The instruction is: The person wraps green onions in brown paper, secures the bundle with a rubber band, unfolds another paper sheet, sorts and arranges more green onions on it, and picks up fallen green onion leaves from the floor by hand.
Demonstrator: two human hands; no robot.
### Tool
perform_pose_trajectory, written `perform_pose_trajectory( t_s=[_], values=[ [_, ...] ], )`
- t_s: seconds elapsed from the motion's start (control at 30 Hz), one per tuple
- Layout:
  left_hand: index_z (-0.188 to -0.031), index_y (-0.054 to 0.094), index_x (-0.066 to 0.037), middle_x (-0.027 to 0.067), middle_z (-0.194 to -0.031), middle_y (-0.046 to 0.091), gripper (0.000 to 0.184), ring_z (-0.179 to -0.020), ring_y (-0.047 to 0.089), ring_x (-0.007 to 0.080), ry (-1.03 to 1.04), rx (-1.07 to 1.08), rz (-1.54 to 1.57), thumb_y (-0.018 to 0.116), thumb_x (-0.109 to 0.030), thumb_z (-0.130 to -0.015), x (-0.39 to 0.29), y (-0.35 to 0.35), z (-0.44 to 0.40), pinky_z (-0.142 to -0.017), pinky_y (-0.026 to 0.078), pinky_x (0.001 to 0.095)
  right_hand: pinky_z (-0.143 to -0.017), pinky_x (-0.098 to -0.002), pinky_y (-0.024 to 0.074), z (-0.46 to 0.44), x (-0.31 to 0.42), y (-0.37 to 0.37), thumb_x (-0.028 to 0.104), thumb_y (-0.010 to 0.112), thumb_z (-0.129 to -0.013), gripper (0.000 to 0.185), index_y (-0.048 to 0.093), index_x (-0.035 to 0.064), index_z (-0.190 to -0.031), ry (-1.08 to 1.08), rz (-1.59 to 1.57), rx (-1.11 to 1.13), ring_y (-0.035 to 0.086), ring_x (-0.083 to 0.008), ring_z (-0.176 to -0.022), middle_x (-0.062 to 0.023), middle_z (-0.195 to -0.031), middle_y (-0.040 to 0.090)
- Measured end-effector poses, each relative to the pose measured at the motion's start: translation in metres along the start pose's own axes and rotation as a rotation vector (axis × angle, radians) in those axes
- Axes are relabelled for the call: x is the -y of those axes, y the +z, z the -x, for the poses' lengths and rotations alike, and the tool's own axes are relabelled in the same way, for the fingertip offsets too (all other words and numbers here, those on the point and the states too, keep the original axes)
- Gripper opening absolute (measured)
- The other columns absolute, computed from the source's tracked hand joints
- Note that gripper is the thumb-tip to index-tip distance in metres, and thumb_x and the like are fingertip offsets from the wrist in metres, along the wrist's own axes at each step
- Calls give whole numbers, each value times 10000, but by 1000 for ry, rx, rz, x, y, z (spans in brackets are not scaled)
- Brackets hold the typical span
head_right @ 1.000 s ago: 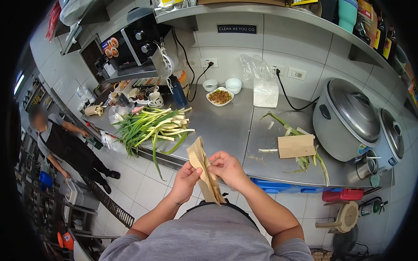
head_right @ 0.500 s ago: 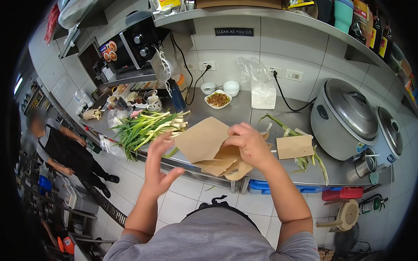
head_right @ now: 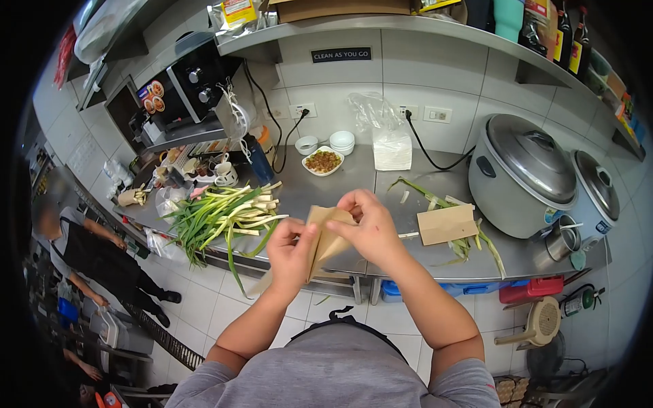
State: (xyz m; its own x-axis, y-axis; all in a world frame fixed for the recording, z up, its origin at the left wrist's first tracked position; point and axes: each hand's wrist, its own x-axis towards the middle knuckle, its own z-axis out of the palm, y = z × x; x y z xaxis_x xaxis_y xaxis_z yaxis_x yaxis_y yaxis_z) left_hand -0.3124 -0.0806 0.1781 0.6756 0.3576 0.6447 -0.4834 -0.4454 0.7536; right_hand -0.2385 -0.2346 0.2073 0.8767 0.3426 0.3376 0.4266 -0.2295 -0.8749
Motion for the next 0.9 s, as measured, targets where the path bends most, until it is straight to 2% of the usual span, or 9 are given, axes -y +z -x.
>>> perform_pose_trajectory(
  t_s=[0.07,0.2,0.27,0.33,0.43,0.53,0.7,0.83,0.9],
  values=[
    [-780,549,-28,33,-747,556,193,-646,527,108,-120,-80,267,689,-78,-903,5,1,-2,-603,442,255,-781,-297,513,-7,-21,1,274,825,-767,482,574,-2,-1071,-85,-428,147,593,-143,-817,-65,-994,605],
    [-840,538,-20,48,-819,568,159,-706,525,103,-166,-183,350,671,-66,-915,11,-10,-7,-630,438,226,-773,-274,514,-8,-10,-13,206,786,-809,306,625,12,-983,50,-524,185,593,-128,-787,-39,-954,631],
    [-874,537,-17,82,-832,572,148,-686,541,152,134,-103,-62,672,-66,-904,9,-10,-4,-630,461,245,-718,-287,504,-12,-4,-10,138,707,-873,147,653,11,-921,174,-216,277,598,-117,-751,-25,-883,664],
    [-869,535,-17,104,-836,574,157,-691,558,205,137,-45,-82,681,-70,-891,-2,-6,-2,-620,484,281,-663,-330,485,-13,5,-10,106,656,-893,102,649,8,-921,131,-30,345,619,-175,-704,-65,-774,662],
    [-973,631,6,113,-926,668,132,-745,625,237,78,-114,-177,658,-109,-915,-23,4,-17,-635,513,318,-691,-393,477,-18,14,-12,89,635,-858,74,638,45,-917,-300,189,369,609,-338,-778,-149,-837,625],
    [-1027,663,-8,109,-827,695,160,-687,648,215,-137,129,-14,632,-136,-937,0,-14,-25,-642,519,315,-712,-406,483,-27,14,-19,88,618,-856,79,640,48,-920,-490,301,351,617,-347,-828,-145,-878,636],
    [-956,677,-30,182,-824,694,126,-713,671,362,111,64,-363,628,-143,-931,-25,-7,-30,-627,528,390,-706,-429,477,-35,25,-12,102,657,-824,98,634,12,-853,-609,422,95,607,-354,-812,-148,-792,618],
    [-934,683,-22,179,-818,694,129,-696,670,350,64,53,-289,644,-144,-921,-25,-5,-36,-624,524,383,-704,-429,475,-27,27,4,94,650,-812,93,605,15,-792,-532,410,81,605,-344,-784,-151,-753,615],
    [-904,687,-11,149,-783,692,145,-659,674,243,34,88,-252,670,-155,-912,-25,-7,-40,-617,512,341,-708,-428,474,-22,26,9,79,634,-807,93,582,15,-764,-548,379,58,604,-340,-780,-154,-745,612]
  ],
)
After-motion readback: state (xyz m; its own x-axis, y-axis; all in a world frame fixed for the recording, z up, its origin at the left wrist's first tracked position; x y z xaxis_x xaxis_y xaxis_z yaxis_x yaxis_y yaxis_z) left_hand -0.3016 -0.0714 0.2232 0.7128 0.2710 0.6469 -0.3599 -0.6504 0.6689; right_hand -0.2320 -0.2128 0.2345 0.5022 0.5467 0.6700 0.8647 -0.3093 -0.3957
